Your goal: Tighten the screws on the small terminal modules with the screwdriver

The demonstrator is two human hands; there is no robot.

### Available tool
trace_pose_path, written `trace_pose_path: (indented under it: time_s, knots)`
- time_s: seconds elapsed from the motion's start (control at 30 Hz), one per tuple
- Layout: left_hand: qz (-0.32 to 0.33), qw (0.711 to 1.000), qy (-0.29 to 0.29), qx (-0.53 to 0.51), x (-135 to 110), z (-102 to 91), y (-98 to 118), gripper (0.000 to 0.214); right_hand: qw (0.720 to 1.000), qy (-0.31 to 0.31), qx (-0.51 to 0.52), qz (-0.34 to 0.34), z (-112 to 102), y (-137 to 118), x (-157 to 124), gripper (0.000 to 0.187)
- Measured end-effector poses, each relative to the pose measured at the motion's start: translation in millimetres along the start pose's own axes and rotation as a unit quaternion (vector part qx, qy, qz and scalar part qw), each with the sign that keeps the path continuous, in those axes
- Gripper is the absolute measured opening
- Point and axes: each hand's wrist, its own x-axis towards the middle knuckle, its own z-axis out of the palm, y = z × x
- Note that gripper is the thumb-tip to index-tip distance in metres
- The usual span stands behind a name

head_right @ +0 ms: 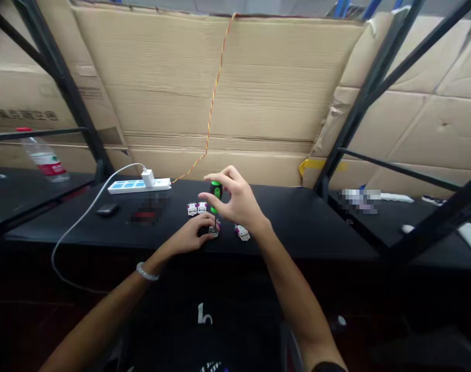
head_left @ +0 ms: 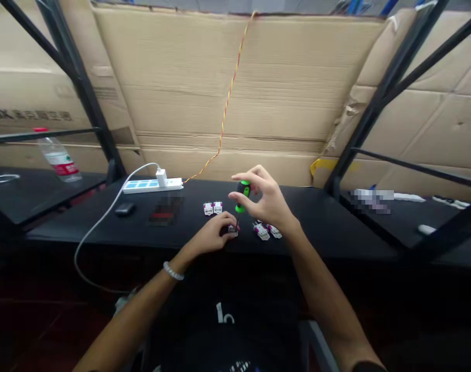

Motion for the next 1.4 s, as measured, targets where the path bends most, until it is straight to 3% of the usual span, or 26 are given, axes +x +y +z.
trace_pose_path:
  time_s: [0.13, 0.23, 0.33, 0.4, 0.47, 0.57, 0.73, 0.9, 1.07, 1.27, 1.4]
  knots:
    - [-0.001, 1.0, -0.001, 0.005, 0, 1.2, 0, 0.016, 0.993, -0.07, 0.093, -0.002, -1, 4, 0, 0.046]
    - [-0.005, 1.0, 0.016, 0.025, 0, 4.4, -2, 0.011, 0.997, -0.032, 0.073, 0.006, 2, 12, 3, 0.038]
    - [-0.008, 0.999, 0.03, 0.041, -1, 7.6, -3, 0.01, 1.0, 0.005, 0.005, -0.011, 5, 23, 7, 0.043]
    - [-0.012, 0.998, 0.032, 0.044, -1, 8.5, -3, 0.009, 0.999, -0.018, 0.024, -0.029, 6, 33, 11, 0.05]
    - [-0.018, 0.999, 0.028, 0.043, -1, 8.6, -3, 0.01, 0.99, -0.081, 0.105, -0.041, 4, 45, 16, 0.054]
    - [-0.03, 0.998, 0.031, 0.042, -1, 8.1, -2, 0.012, 0.972, -0.135, 0.192, -0.007, 2, 63, 22, 0.057]
    - [-0.037, 0.998, 0.032, 0.046, -2, 7.2, -1, 0.013, 0.99, -0.035, 0.13, -0.032, 6, 75, 21, 0.044]
    - [-0.033, 0.998, 0.021, 0.044, -1, 6.0, -3, 0.013, 0.962, -0.082, 0.26, -0.026, 14, 78, 12, 0.054]
    - [-0.04, 0.998, 0.017, 0.041, -1, 5.3, -4, 0.011, 0.979, 0.029, 0.203, -0.023, 18, 85, 11, 0.042]
    - [-0.037, 0.998, 0.013, 0.039, -1, 4.5, -4, 0.012, 0.963, -0.06, 0.263, -0.005, 17, 84, 9, 0.057]
    - [-0.035, 0.998, 0.016, 0.041, -1, 3.9, -4, 0.013, 0.971, -0.014, 0.238, 0.002, 19, 85, 8, 0.052]
